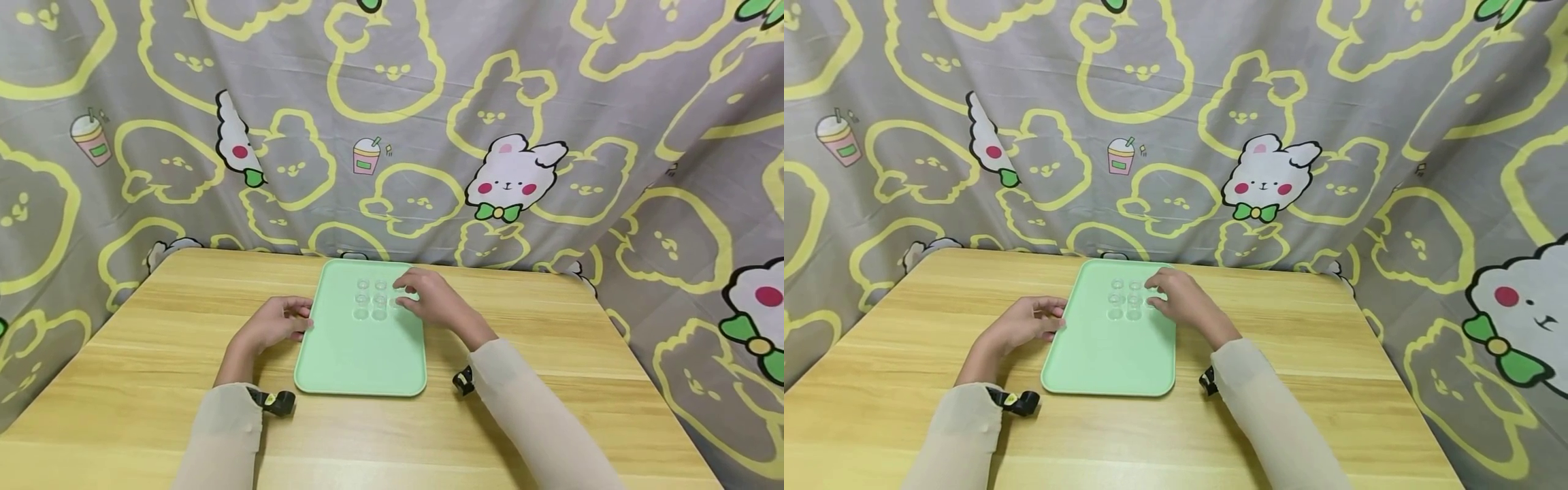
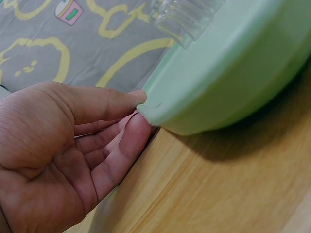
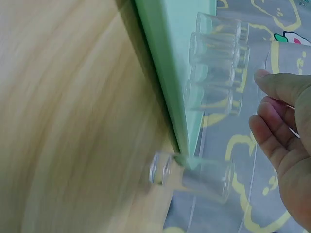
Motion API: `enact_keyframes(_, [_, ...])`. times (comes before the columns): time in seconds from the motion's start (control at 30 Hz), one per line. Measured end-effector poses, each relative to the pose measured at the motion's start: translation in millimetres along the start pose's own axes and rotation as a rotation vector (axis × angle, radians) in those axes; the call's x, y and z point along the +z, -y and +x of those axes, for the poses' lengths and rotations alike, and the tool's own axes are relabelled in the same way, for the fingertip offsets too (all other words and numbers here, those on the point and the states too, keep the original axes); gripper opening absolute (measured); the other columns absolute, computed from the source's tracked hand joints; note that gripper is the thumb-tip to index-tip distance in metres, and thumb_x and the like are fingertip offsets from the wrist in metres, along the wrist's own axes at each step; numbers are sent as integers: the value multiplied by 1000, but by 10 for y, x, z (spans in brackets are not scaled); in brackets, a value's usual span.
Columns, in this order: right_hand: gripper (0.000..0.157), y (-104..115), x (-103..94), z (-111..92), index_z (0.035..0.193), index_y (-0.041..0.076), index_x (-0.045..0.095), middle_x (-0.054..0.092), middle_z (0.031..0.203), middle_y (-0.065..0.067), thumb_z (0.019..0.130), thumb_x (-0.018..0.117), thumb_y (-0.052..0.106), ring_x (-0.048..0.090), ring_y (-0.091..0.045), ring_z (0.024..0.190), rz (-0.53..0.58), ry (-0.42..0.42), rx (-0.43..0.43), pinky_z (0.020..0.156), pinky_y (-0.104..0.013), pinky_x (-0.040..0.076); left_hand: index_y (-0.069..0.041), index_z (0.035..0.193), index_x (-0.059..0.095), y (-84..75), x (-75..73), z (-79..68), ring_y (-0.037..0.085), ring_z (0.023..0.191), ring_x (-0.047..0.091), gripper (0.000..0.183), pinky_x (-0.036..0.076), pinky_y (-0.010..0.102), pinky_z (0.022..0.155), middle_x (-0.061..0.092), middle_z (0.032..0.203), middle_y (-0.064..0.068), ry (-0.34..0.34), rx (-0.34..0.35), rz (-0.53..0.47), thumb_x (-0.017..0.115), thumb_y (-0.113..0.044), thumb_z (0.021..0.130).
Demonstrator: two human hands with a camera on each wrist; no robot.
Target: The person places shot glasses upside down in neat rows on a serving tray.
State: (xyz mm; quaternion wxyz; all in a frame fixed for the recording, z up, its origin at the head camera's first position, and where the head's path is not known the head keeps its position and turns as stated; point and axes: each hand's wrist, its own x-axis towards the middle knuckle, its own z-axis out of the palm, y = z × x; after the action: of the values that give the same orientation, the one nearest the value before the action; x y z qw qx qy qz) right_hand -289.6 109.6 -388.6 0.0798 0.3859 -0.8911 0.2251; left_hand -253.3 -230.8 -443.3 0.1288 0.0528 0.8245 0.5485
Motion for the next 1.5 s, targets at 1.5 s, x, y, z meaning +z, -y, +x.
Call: enact_keyframes(1.5, [68,-625,-242,-535,137,-2,58,66,120,-17,84,87,28,63,-32,107,122,142,275,96,-49,54,7,143,52,13,-11,-2,22,95,64,49,62,34,80,57,120,19,-4,1,2,66,-5,98])
